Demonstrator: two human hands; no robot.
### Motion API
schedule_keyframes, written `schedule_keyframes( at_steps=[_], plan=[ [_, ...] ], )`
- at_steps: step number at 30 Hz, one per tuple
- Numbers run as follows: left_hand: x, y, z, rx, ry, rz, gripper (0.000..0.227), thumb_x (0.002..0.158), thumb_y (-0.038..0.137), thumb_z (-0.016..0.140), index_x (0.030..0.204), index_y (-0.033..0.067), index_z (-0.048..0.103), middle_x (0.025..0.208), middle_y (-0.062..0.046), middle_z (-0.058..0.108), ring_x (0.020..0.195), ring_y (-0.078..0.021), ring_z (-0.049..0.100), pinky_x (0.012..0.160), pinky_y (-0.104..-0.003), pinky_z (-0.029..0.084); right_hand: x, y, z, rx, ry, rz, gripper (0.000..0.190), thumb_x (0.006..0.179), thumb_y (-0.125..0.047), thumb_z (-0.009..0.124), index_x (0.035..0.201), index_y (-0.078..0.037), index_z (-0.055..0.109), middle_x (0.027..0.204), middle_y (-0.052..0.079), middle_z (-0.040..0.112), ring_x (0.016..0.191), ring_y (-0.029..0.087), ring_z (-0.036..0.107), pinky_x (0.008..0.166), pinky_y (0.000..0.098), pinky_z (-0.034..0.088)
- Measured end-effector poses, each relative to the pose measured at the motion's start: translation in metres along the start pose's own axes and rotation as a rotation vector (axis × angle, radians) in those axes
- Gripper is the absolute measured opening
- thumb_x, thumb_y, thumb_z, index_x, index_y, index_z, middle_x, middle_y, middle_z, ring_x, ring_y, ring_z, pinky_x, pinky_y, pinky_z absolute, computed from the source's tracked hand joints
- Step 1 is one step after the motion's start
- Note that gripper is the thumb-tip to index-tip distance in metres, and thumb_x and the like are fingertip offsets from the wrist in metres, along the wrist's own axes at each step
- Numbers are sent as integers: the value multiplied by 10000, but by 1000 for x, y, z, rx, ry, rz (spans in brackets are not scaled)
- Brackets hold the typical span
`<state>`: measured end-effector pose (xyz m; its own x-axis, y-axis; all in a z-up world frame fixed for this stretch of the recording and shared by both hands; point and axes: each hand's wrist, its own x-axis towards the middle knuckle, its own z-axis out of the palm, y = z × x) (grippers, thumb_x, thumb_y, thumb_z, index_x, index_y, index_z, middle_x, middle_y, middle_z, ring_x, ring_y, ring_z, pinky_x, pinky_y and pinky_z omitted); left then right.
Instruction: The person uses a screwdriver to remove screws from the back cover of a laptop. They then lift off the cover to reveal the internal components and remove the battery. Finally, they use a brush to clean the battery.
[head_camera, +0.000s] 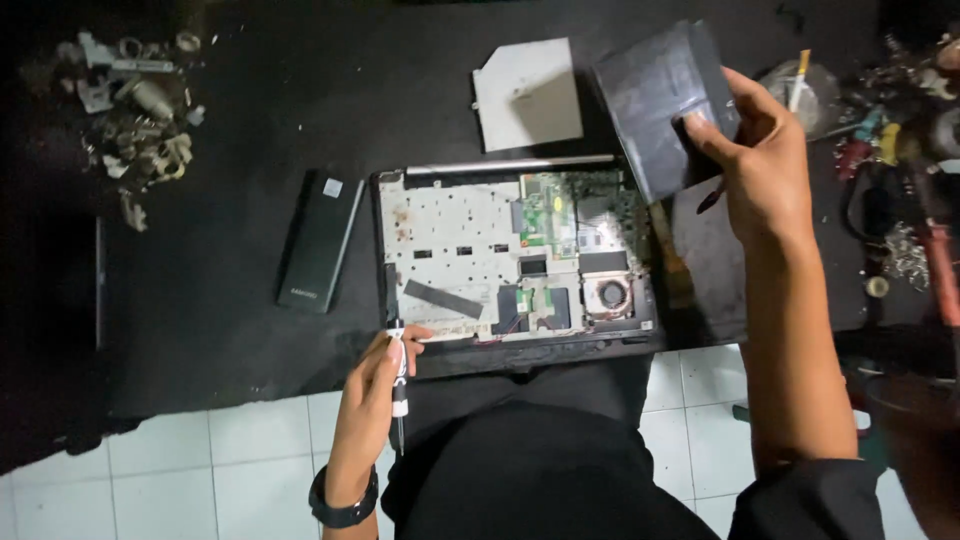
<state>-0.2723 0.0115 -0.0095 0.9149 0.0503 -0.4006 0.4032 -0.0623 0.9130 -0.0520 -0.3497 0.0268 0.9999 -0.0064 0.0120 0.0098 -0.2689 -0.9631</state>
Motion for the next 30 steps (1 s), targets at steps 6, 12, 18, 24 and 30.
schedule_keyframes(
  at_steps=[6, 12, 18, 24, 30],
  plan=[
    [-1, -1, 1, 9, 6, -4, 471, 1056, 387, 367, 708, 101, 505, 1201, -81, 723, 1290, -233, 634, 1119, -390, 370, 30, 35, -14, -446, 88, -446, 285, 1029, 148, 758, 1114, 18, 519, 1122, 196, 707, 1099, 259, 686, 862, 355, 547],
    [-2, -2, 4, 18, 26, -27, 488, 1052, 367, 369, 679, 87, 516, 1225, -83, 730, 1293, -231, 637, 1123, -381, 375, 56, 79, -4, -1503, 397, -873, 312, 742, -10, 625, 980, -209, 601, 952, -79, 682, 540, 108, 482, 438, 257, 291],
    [-2, 1, 6, 51, 43, -70, 486, 1045, 376, 364, 680, 96, 522, 1255, -61, 738, 1283, -198, 625, 1138, -371, 366, 48, 96, 5, -1492, 260, -772, 327, 762, -218, 848, 978, -204, 602, 889, -61, 652, 654, 116, 613, 433, 259, 372],
    [1, -6, 7, 58, 59, 0, 478, 1050, 360, 372, 716, 81, 569, 1235, -74, 732, 1266, -227, 638, 1099, -387, 413, 43, 94, 3, -1306, 153, -720, 286, 998, -360, 872, 1033, -141, 692, 1033, -11, 727, 838, 202, 675, 531, 315, 477],
    [-1, -11, 8, 59, 84, 21, 480, 1056, 354, 355, 704, 85, 538, 1224, -107, 731, 1251, -257, 640, 1111, -411, 416, -3, 39, 15, -660, -60, -489, 190, 1098, -90, 700, 1246, 27, 712, 1190, 181, 745, 1070, 322, 702, 900, 431, 564]
  ],
)
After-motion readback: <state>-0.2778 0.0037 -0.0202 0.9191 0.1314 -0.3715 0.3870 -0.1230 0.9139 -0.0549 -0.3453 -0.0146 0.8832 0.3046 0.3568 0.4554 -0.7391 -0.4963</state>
